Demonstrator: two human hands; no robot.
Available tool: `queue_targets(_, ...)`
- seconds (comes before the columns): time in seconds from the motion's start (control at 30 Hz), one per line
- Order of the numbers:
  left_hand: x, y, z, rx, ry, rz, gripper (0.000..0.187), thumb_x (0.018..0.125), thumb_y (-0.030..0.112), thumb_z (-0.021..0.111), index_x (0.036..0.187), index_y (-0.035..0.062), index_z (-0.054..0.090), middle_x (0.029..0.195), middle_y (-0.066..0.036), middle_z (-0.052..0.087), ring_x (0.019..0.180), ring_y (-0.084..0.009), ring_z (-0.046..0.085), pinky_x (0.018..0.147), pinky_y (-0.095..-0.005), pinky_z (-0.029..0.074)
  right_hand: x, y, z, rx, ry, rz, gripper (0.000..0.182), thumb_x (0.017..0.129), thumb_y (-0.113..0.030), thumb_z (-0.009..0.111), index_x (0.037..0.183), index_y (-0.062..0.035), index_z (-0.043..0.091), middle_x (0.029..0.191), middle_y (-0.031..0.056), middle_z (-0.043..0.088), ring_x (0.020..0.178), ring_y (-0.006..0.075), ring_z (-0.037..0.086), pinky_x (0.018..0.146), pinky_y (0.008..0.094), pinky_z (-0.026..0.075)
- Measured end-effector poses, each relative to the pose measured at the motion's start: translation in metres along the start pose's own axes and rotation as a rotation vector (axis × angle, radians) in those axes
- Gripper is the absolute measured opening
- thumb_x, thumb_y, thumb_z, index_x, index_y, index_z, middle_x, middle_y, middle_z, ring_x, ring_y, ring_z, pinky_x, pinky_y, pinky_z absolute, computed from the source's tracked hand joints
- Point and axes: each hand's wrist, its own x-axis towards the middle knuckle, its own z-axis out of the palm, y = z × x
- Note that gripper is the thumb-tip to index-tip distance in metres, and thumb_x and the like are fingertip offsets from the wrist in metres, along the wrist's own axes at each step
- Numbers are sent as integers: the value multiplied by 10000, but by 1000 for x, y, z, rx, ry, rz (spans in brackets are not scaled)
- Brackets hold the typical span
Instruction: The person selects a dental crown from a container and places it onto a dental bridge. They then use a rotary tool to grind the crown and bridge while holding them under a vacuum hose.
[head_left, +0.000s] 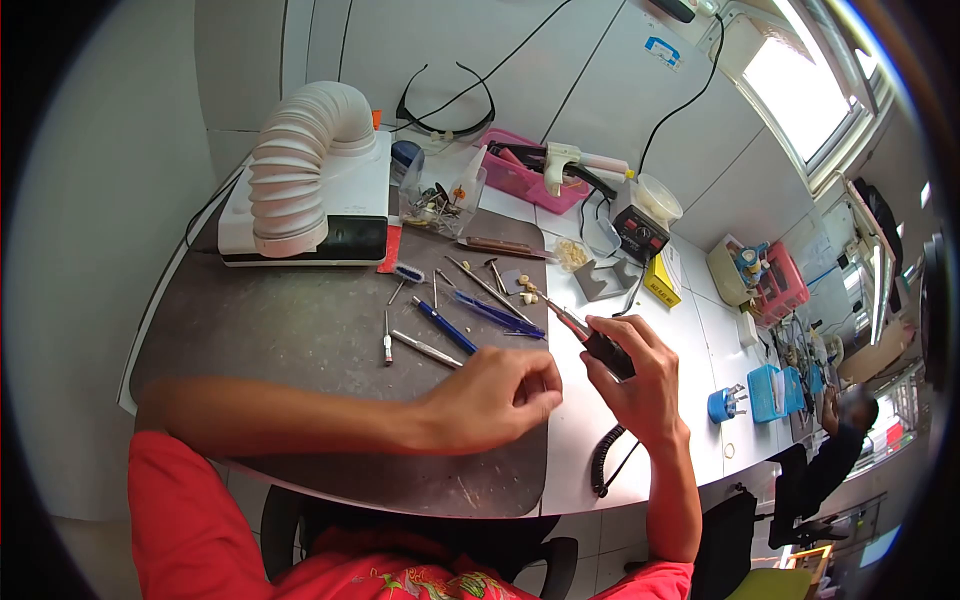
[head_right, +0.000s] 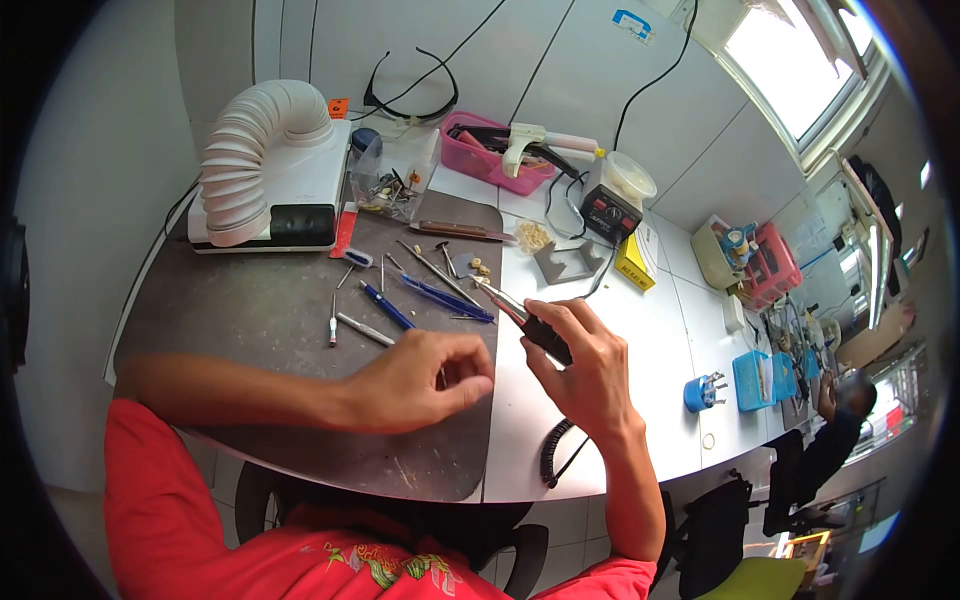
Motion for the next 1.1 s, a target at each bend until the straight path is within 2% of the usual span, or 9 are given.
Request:
queue_targets(0.1, 7, 2, 34, -42, -213, -11, 289, 916, 199, 656, 1082, -28, 589, 900, -172, 707, 750, -268, 684, 714, -396, 529, 4, -14, -17, -2, -35, 30, 361, 770, -46, 758, 1124, -47, 690, 958, 97, 695, 795, 237, 715, 713, 334, 564)
queue_targets(0.3, 51, -10, 108, -275, 121, 243, 379, 879, 170, 672, 1139, -57, 516, 1025, -180, 650, 869, -273, 650, 749, -400, 518, 4, -43, -26, 1, -48, 86, 389, 728, -39, 776, 1110, -39, 699, 914, 107, 696, 809, 210, 704, 751, 321, 534)
queue_targets(0.43, 47, -4, 107, -474, 74, 182, 343, 857, 74, 635, 1166, -20, 518, 997, -143, 611, 938, -252, 621, 775, -379, 502, -1, -46, -33, 61, -22, 94, 398, 723, -49, 781, 1110, -15, 699, 959, 115, 718, 858, 237, 715, 778, 326, 533)
queue_targets(0.6, 39, -6, 105, -468, 92, 253, 354, 864, 66, 637, 1191, -4, 521, 1011, -121, 602, 918, -240, 623, 770, -372, 511, -2, -47, -41, 128, -147, 26, 348, 806, -169, 781, 1130, -58, 723, 864, 123, 721, 763, 190, 703, 1110, 486, 386)
queue_targets(0.7, 38, 0, 101, -350, 226, 493, 294, 863, 63, 667, 1111, -23, 535, 957, -126, 613, 834, -250, 641, 719, -377, 517, -3, -38, -53, 441, -349, 225, 353, 837, -200, 765, 1150, -43, 719, 830, 115, 709, 692, 157, 682, 1126, 478, 374)
queue_targets(0.77, 41, 1, 98, -272, 316, 647, 239, 853, 55, 696, 1023, -37, 555, 885, -132, 624, 753, -264, 658, 666, -383, 519, -5, -36, -55, 380, -347, 174, 358, 861, -206, 750, 1168, -26, 713, 768, 92, 680, 625, 139, 651, 987, 415, 490)
queue_targets(0.83, 44, 3, 94, -344, 62, 376, 283, 878, 109, 707, 1075, -37, 566, 855, -139, 647, 716, -264, 665, 649, -384, 522, -9, -35, -58, 368, -280, 161, 341, 869, -165, 737, 1172, -12, 707, 749, 80, 654, 618, 152, 632, 761, 330, 531)
queue_targets(0.87, 42, 6, 93, -312, 8, 259, 275, 892, 159, 706, 1047, -34, 587, 815, -141, 671, 678, -273, 668, 635, -382, 523, -11, -30, -59, 324, -223, 119, 325, 871, -127, 722, 1172, -5, 703, 766, 83, 650, 639, 157, 626, 613, 296, 483)
queue_targets(1.1, -18, 1, 40, 253, -153, 524, 232, 926, 221, 688, 842, 38, 574, 698, -75, 595, 597, -227, 623, 552, -357, 502, -2, 19, -129, -836, 286, -235, 361, 883, -62, 689, 1243, -93, 692, 1051, 121, 707, 894, 261, 696, 811, 395, 555)
